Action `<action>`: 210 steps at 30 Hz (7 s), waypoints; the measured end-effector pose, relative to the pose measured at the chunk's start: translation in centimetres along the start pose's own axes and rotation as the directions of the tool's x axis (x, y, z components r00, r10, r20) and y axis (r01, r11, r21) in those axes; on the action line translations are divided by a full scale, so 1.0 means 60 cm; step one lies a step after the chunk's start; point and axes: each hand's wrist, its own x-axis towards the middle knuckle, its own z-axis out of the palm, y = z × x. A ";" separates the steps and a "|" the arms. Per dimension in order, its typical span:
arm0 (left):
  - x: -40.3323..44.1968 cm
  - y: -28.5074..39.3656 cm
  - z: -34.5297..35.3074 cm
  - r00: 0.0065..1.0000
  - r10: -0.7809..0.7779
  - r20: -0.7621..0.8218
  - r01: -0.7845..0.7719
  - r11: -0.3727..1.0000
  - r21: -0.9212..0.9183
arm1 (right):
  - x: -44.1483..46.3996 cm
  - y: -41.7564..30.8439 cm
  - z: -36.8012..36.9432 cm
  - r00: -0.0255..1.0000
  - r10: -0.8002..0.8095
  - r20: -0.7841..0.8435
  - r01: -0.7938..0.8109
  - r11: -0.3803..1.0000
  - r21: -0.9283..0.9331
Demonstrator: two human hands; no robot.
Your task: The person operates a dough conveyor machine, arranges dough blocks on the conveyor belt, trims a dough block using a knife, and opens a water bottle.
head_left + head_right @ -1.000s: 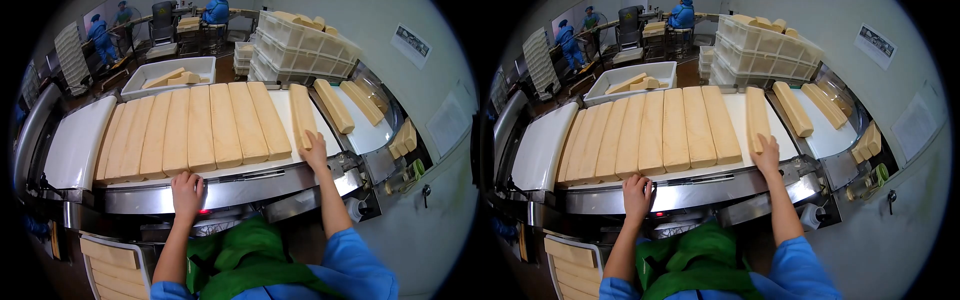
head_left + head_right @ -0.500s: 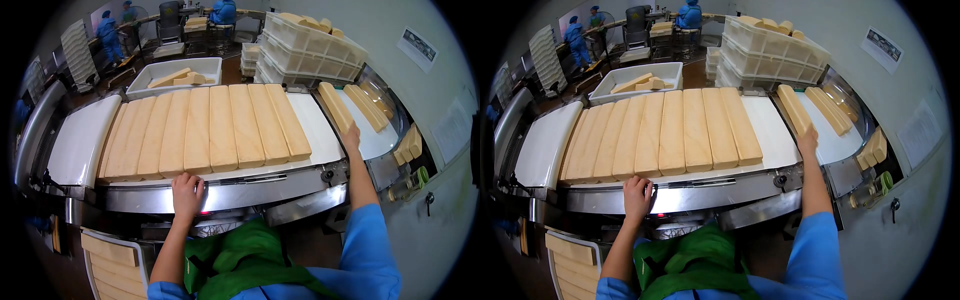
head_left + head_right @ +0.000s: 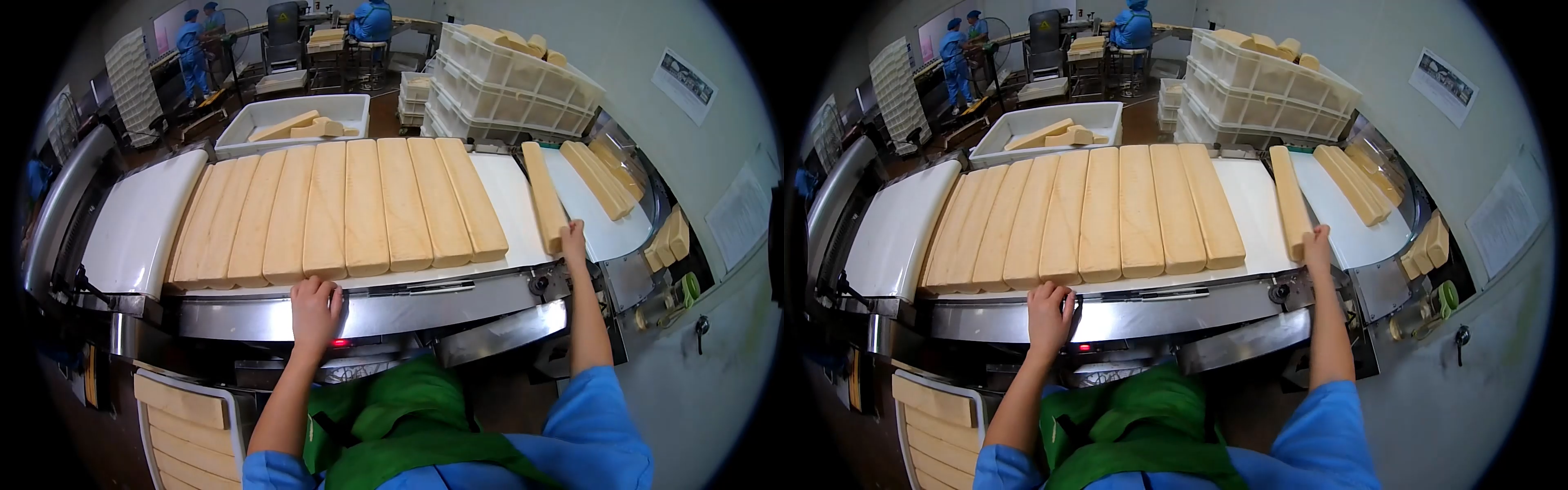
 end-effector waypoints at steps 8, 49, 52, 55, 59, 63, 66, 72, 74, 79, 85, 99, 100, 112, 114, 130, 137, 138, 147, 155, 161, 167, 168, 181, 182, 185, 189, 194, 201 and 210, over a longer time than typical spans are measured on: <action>-0.004 -0.006 0.006 0.999 0.028 -0.031 -0.028 1.000 -0.003 | -0.088 -0.086 0.049 0.945 -0.250 0.211 0.304 0.910 -0.283; -0.030 -0.046 0.047 0.984 0.046 -0.171 -0.052 0.998 -0.027 | -0.300 -0.196 0.125 0.644 -0.764 0.043 0.743 0.610 -0.276; -0.030 -0.046 0.045 0.987 0.041 -0.156 -0.042 0.999 -0.004 | -0.307 -0.204 0.119 0.702 -0.708 0.071 0.695 0.660 -0.285; -0.032 -0.043 0.041 0.990 0.035 -0.137 -0.039 0.999 -0.020 | -0.309 -0.205 0.113 0.680 -0.729 0.082 0.721 0.643 -0.260; -0.031 -0.045 0.038 0.987 0.047 -0.154 -0.055 0.997 -0.049 | -0.296 -0.182 0.128 0.668 -0.741 0.068 0.723 0.624 -0.297; -0.059 -0.009 0.000 0.840 0.120 -0.529 -0.204 0.973 -0.104 | -0.302 -0.189 0.123 0.638 -0.769 0.039 0.746 0.604 -0.280; -0.166 -0.009 0.011 0.927 0.337 -0.167 -0.368 0.903 -0.222 | -0.303 -0.190 0.125 0.667 -0.744 0.035 0.722 0.634 -0.278; -0.380 -0.137 0.214 0.889 -0.384 0.248 0.445 0.851 -0.277 | -0.295 -0.178 0.136 0.784 -0.607 0.128 0.620 0.755 -0.215; -0.424 -0.260 0.342 0.730 -0.576 0.368 0.559 0.813 0.165 | -0.297 -0.185 0.133 0.800 -0.578 0.161 0.599 0.759 -0.256; -0.365 -0.313 0.356 0.138 -0.881 0.453 0.774 -0.189 -0.604 | -0.301 -0.194 0.129 0.796 -0.583 0.162 0.605 0.760 -0.237; -0.352 -0.331 0.389 -0.105 -0.806 0.582 0.515 -0.545 -0.662 | -0.304 -0.194 0.131 0.809 -0.570 0.142 0.587 0.774 -0.238; -0.357 -0.294 0.291 0.173 -0.585 0.792 0.421 -0.683 -0.596 | -0.290 -0.172 0.130 0.805 -0.570 0.163 0.591 0.751 -0.293; -0.349 -0.279 0.270 0.174 -0.617 0.768 0.473 -0.631 -0.615 | -0.293 -0.178 0.130 0.787 -0.600 0.143 0.614 0.739 -0.278; -0.313 -0.165 0.177 0.421 -0.829 0.368 0.681 0.021 -0.732 | -0.301 -0.190 0.129 0.793 -0.594 0.131 0.606 0.753 -0.255; -0.307 -0.158 0.187 0.445 -0.818 0.364 0.720 0.085 -0.688 | -0.300 -0.189 0.129 0.789 -0.600 0.128 0.611 0.747 -0.264; -0.248 -0.075 0.237 0.553 -0.770 0.318 0.747 0.290 -0.598 | -0.304 -0.193 0.129 0.791 -0.603 0.107 0.610 0.763 -0.214; -0.229 -0.065 0.242 0.551 -0.752 0.361 0.800 0.354 -0.484 | -0.304 -0.196 0.128 0.782 -0.614 0.104 0.621 0.755 -0.210; -0.226 -0.065 0.237 0.525 -0.744 0.414 0.829 0.337 -0.446 | -0.305 -0.197 0.127 0.778 -0.620 0.102 0.626 0.749 -0.217; -0.261 -0.111 0.228 0.608 -0.650 0.457 0.793 0.534 -0.295 | -0.303 -0.220 0.114 0.828 -0.544 0.135 0.559 0.822 -0.111; -0.412 -0.182 0.071 0.557 -0.657 0.508 0.810 0.294 -0.507 | -0.040 -0.133 0.067 0.901 -0.432 0.038 0.428 0.870 -0.244; -0.455 -0.191 0.063 0.451 -0.721 0.526 0.822 0.106 -0.559 | 0.006 -0.071 0.077 0.932 -0.352 0.092 0.343 0.764 -0.546; -0.462 -0.146 0.105 0.418 -0.660 0.625 0.832 0.001 -0.555 | -0.052 -0.089 0.049 0.968 -0.250 0.015 0.213 0.793 -0.570; -0.460 -0.143 0.109 0.426 -0.651 0.628 0.829 0.003 -0.559 | -0.060 -0.081 0.050 0.969 -0.237 -0.074 0.167 0.842 -0.514; -0.426 -0.136 0.157 0.419 -0.552 0.721 0.856 -0.025 -0.517 | 0.002 0.009 -0.006 0.991 -0.106 -0.075 0.046 0.826 -0.562; -0.430 -0.137 0.161 0.422 -0.559 0.714 0.852 -0.025 -0.523 | 0.003 0.006 -0.005 0.991 -0.113 -0.071 0.055 0.830 -0.555; -0.443 -0.131 0.171 0.429 -0.546 0.719 0.834 -0.066 -0.548 | 0.009 -0.010 0.004 0.991 -0.126 -0.035 0.101 0.904 -0.414; -0.470 -0.127 0.150 0.377 -0.589 0.715 0.835 -0.118 -0.538 | -0.003 -0.011 0.013 0.981 -0.177 -0.082 0.140 0.932 -0.333; -0.490 -0.156 0.135 0.340 -0.601 0.724 0.836 -0.160 -0.525 | 0.053 0.086 -0.081 0.998 0.055 0.016 -0.057 0.995 0.084; -0.464 -0.160 0.171 0.356 -0.546 0.759 0.873 -0.096 -0.478 | 0.012 0.032 0.003 0.932 -0.270 0.241 0.286 0.958 -0.032; -0.459 -0.123 0.183 0.333 -0.523 0.784 0.907 -0.049 -0.418 | -0.035 -0.051 0.020 0.828 -0.336 0.449 0.355 0.934 0.044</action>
